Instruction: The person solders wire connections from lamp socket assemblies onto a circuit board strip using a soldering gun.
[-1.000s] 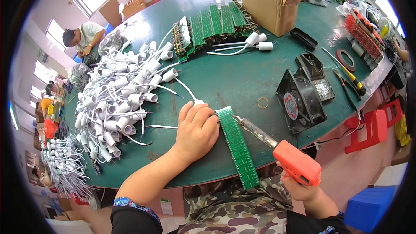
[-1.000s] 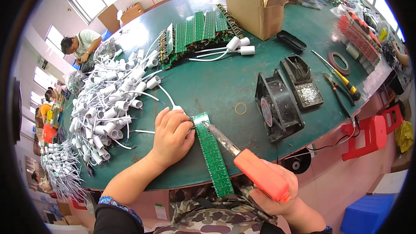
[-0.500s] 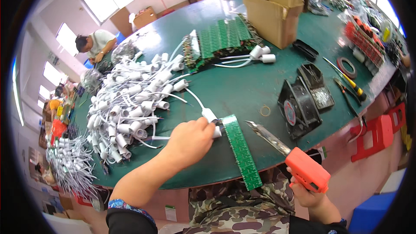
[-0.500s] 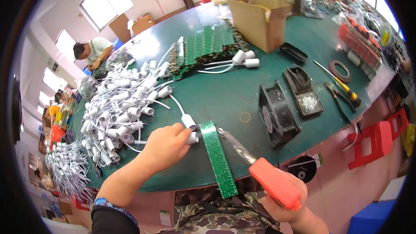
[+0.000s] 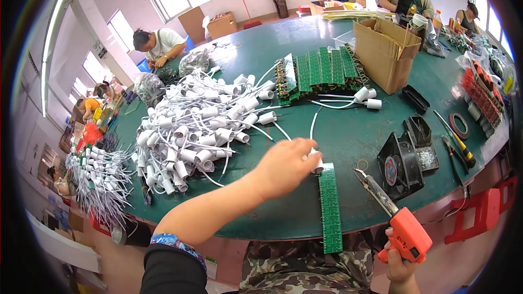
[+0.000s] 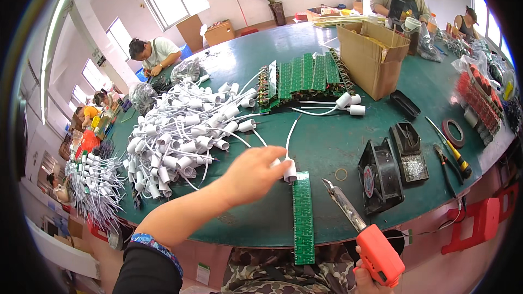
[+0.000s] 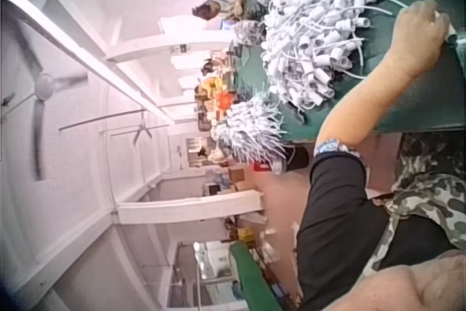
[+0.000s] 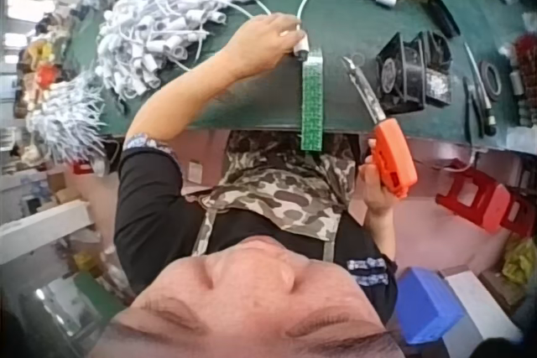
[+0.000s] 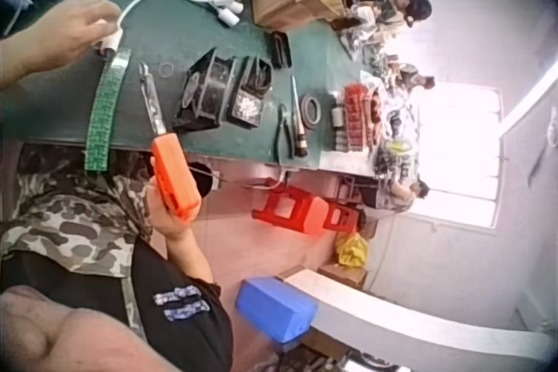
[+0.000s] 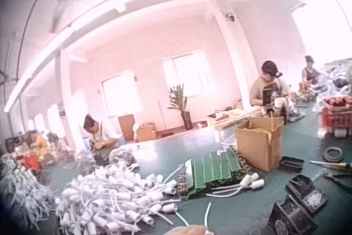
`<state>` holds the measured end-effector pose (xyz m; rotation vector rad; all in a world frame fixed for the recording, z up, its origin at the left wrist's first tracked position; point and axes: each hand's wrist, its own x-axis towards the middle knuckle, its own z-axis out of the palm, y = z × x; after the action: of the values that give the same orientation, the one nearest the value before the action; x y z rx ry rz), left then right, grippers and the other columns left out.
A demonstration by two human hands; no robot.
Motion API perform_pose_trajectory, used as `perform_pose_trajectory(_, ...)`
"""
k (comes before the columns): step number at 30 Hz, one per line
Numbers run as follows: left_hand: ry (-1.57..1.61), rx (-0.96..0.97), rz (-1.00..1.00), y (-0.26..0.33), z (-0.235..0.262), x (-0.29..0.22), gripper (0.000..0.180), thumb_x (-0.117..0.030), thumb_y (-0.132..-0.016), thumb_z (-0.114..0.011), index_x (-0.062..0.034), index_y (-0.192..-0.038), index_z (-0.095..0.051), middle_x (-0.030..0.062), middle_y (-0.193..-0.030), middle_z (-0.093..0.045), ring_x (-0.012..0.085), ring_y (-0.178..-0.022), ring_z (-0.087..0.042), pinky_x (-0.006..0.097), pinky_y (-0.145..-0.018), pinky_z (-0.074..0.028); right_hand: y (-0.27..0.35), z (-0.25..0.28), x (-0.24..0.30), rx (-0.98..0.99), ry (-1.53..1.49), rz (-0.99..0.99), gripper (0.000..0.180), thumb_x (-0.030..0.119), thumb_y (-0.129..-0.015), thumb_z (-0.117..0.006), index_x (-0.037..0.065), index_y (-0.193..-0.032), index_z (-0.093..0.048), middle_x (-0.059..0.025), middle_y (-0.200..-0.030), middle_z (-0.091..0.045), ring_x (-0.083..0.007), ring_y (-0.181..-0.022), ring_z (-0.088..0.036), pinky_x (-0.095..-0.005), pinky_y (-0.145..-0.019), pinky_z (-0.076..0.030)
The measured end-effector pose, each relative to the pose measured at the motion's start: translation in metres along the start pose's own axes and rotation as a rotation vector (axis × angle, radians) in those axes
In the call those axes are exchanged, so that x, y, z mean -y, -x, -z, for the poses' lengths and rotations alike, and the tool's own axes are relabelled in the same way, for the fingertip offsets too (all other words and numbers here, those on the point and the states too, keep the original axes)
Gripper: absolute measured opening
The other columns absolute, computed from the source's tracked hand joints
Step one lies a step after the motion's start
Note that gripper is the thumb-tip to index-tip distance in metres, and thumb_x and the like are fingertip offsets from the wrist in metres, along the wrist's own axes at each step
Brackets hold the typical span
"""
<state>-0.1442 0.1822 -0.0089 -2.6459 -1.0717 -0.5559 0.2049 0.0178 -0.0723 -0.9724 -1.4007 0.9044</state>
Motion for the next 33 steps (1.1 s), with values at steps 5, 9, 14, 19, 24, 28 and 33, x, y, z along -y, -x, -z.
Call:
perform_pose_trajectory(5, -0.143, -0.057, 0.360, 0.004, -0.014, 0.081, 0.020, -0.003, -0.082, -0.067, -0.0027, -0.101, -0.067, 0.0146, -0.097, -0.067, 0.0373, -0.093, -0.067, 0.047, -0.082, -0.055, 0.000, -0.001, -0.001, 0.009, 0.019, -0.008, 0.041, 0.019, -0.096, -0.067, -0.006, -0.128, -0.061, -0.0168, -0.118, -0.070, -0.0141, -0.081, -0.064, -0.0293, -0.070, -0.055)
perform_pose_trajectory(9, -0.328, 0.033, 0.489, 0.020, -0.040, 0.125, 0.007, -0.007, -0.086, -0.061, -0.0045, -0.091, -0.063, 0.0141, -0.091, -0.067, 0.0337, -0.093, -0.068, 0.048, -0.076, -0.056, 0.001, -0.002, -0.002, 0.011, 0.011, -0.029, 0.042, 0.023, -0.097, -0.068, -0.006, -0.128, -0.061, -0.0165, -0.118, -0.070, -0.0143, -0.081, -0.064, -0.0293, -0.070, -0.055)
perform_pose_trajectory(14, -0.295, 0.157, 0.502, 0.015, -0.049, 0.139, 0.029, -0.012, -0.083, -0.071, -0.0066, -0.110, -0.064, 0.0126, -0.102, -0.068, 0.0363, -0.103, -0.066, 0.051, -0.085, -0.054, 0.005, -0.002, -0.005, -0.001, 0.014, -0.022, 0.043, 0.024, -0.097, -0.069, -0.005, -0.128, -0.061, -0.0163, -0.118, -0.070, -0.0145, -0.082, -0.064, -0.0296, -0.071, -0.055)
perform_pose_trajectory(19, 0.253, -0.333, 0.404, -0.001, -0.004, 0.105, 0.032, -0.005, -0.086, -0.074, -0.0053, -0.116, -0.063, 0.0126, -0.107, -0.068, 0.0305, -0.095, -0.067, 0.038, -0.085, -0.054, 0.007, -0.001, -0.001, 0.023, 0.024, -0.011, 0.043, 0.022, -0.097, -0.070, -0.005, -0.130, -0.059, -0.0169, -0.121, -0.069, -0.0147, -0.084, -0.065, -0.0302, -0.073, -0.056)
perform_pose_trajectory(24, 0.241, -0.583, 0.055, -0.023, 0.046, 0.036, 0.044, 0.001, -0.081, -0.074, -0.0094, -0.122, -0.063, 0.0128, -0.100, -0.064, 0.0330, -0.085, -0.065, 0.041, -0.076, -0.055, 0.020, 0.002, -0.013, -0.010, -0.031, 0.002, 0.046, 0.023, -0.099, -0.069, -0.003, -0.134, -0.056, -0.0161, -0.121, -0.069, -0.0148, -0.086, -0.065, -0.0306, -0.074, -0.056)
perform_pose_trajectory(28, 0.305, -0.149, -0.047, 0.010, 0.045, -0.004, 0.055, 0.002, -0.075, -0.076, -0.0108, -0.127, -0.066, 0.0113, -0.106, -0.064, 0.0293, -0.084, -0.066, 0.040, -0.069, -0.057, 0.018, 0.002, -0.005, 0.050, 0.035, 0.021, 0.047, 0.026, -0.100, -0.068, -0.003, -0.135, -0.056, -0.0149, -0.122, -0.069, -0.0144, -0.087, -0.064, -0.0307, -0.076, -0.056)
perform_pose_trajectory(33, 0.462, -0.001, 0.129, 0.050, 0.002, -0.027, 0.041, 0.002, -0.077, -0.074, -0.0067, -0.116, -0.067, 0.0118, -0.107, -0.061, 0.0278, -0.082, -0.067, 0.037, -0.069, -0.056, 0.006, -0.010, 0.011, 0.017, 0.155, -0.034, 0.018, 0.009, -0.077, -0.075, 0.002, -0.093, -0.072, -0.0096, -0.085, -0.072, -0.0297, -0.078, -0.070, -0.0356, -0.072, -0.055)
